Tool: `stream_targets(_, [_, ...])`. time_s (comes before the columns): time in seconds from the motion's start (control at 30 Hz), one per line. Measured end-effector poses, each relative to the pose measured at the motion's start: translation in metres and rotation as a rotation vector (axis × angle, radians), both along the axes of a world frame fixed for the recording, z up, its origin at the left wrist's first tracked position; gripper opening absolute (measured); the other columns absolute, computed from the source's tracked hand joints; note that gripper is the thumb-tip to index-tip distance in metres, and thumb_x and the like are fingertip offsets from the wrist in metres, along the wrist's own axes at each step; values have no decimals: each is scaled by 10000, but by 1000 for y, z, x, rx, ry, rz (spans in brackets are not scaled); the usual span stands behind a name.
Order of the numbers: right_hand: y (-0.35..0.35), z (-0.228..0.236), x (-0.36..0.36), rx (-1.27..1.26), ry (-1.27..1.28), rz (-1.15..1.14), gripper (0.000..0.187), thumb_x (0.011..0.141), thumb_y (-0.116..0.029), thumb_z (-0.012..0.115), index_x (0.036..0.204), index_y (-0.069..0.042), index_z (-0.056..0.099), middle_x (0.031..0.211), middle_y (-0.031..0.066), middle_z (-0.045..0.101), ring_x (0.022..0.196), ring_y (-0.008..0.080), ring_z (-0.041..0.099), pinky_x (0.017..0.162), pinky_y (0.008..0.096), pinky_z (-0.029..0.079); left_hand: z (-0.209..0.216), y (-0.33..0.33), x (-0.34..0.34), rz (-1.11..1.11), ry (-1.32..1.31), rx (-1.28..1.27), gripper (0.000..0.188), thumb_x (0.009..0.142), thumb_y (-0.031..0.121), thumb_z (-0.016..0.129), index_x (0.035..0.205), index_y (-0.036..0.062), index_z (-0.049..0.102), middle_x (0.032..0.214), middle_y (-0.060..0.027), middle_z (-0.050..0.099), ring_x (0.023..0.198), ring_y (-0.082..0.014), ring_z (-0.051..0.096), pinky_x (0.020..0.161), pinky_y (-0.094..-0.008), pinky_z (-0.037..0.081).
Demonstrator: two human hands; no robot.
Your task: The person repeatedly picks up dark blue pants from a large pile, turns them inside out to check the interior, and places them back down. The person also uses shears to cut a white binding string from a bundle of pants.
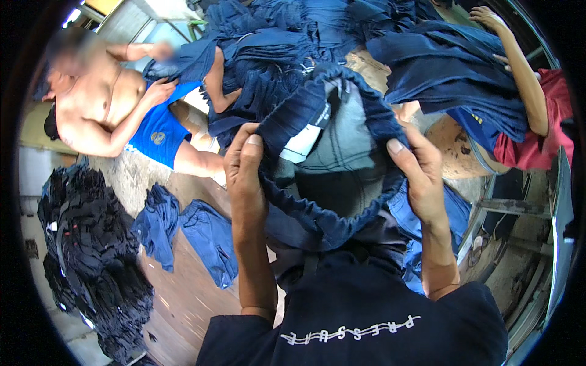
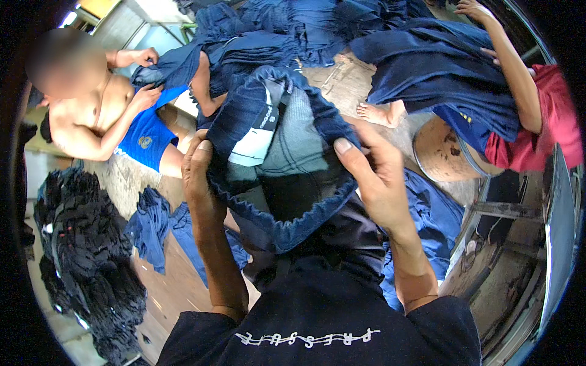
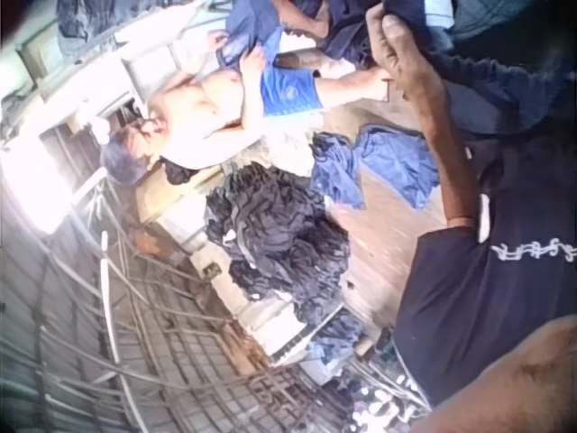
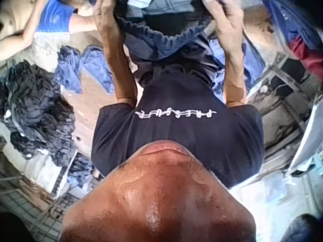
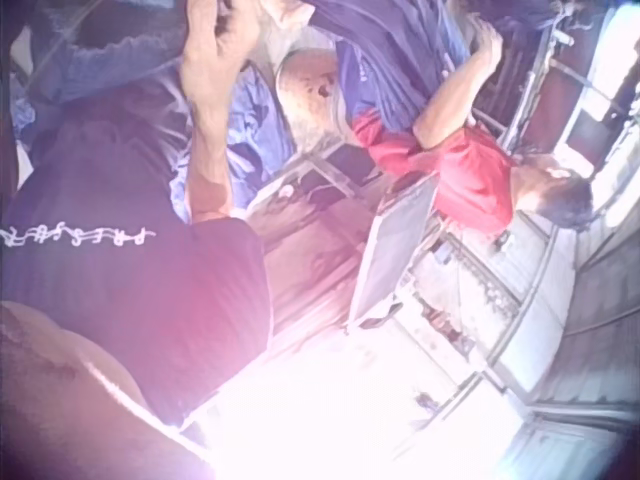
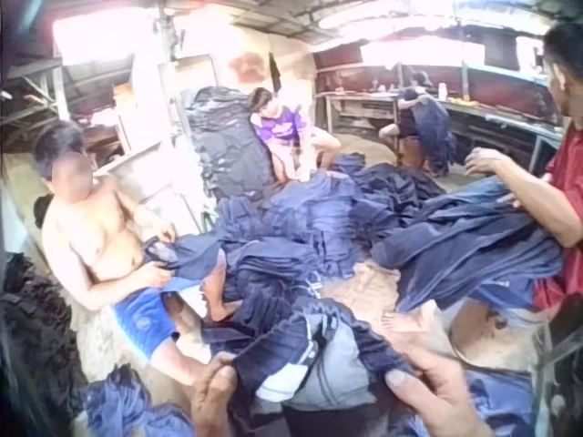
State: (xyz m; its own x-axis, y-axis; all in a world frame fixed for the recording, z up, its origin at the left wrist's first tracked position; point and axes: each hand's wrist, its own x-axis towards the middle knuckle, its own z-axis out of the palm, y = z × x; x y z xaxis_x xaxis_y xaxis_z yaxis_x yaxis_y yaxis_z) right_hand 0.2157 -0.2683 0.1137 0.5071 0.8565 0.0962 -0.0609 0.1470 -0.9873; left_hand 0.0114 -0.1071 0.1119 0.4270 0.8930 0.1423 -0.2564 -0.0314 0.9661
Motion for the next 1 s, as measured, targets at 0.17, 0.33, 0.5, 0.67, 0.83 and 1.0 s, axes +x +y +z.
stream_targets(0.17, [-13,3,-8,-135,283,119,580,1076,-430,652,1425,32,652,1127,68,722,890,72,648,742,227,494,11,-14,35,-55,214,250,268,1097,187,639,1194,-42,738,1040,9,680,964,-75,573,885,-242,454])
stream_targets(0.33, [-62,7,40,31,415,297,731,976,-327,706,1575,43,509,1256,162,683,1035,231,661,893,362,510,12,-26,82,-329,144,57,280,1074,179,666,1127,-77,769,970,7,701,935,-86,596,888,-233,459])
stream_targets(0.5, [-93,19,69,68,-1266,-320,711,917,-349,721,1537,-28,587,1598,213,525,1477,367,485,1227,484,370,6,-44,123,-584,294,113,265,1069,184,675,1081,-66,764,950,45,678,915,-48,559,866,-237,444])
stream_targets(0.67, [-117,-3,105,189,-1049,162,900,996,-771,377,1374,-38,736,1520,200,634,1406,386,596,1195,481,435,-2,-91,154,-899,155,-53,469,1094,94,607,1540,-42,558,1191,-94,742,1024,-162,699,956,-318,565])
stream_targets(0.83, [-214,-48,151,-340,-612,-150,561,1101,-481,580,1395,-20,709,1461,154,686,1323,221,649,1143,397,512,-4,-51,131,-785,59,98,583,1146,208,509,1664,-15,364,1526,-286,610,1422,-333,615,1209,-447,464])
stream_targets(1.0, [-376,-74,199,-553,-72,-896,616,955,-289,832,1488,-40,648,1457,85,687,1291,225,627,1153,392,471,-42,11,77,-557,259,168,449,1135,221,580,1531,8,593,1460,-163,693,1339,-249,652,1150,-368,478])
